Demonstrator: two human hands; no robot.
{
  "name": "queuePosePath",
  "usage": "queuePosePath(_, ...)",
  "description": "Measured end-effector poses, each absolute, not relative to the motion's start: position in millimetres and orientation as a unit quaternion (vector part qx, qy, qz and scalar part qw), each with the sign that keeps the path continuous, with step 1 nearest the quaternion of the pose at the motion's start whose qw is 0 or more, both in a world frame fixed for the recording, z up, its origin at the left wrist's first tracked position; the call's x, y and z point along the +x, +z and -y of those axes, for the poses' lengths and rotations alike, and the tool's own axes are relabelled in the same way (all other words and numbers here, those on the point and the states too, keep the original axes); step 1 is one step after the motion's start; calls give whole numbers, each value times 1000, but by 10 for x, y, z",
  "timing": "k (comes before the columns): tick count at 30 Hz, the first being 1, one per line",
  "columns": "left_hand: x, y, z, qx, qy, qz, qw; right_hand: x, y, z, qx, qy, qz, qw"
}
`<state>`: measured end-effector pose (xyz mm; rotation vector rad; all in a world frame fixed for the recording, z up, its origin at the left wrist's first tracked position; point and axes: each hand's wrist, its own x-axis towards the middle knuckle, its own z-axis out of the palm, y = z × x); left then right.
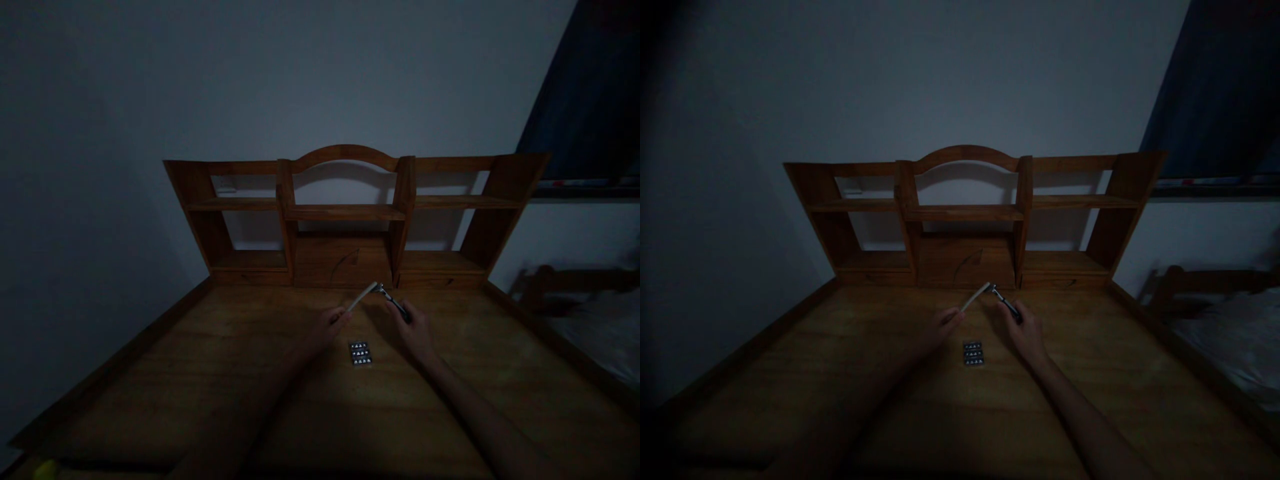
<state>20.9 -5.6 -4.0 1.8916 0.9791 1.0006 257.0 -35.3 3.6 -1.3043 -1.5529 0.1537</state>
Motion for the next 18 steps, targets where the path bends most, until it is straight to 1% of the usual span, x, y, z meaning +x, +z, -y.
queuePosePath(9,217,-12,97,743,391,-381,387,2572,57,374,-548,63,641,534)
queuePosePath(14,196,94,160,728,432,-417,331,2545,54,370,-532,83,657,528)
queuePosePath(18,200,95,163,728,434,-420,324,2539,48,383,-528,93,666,519)
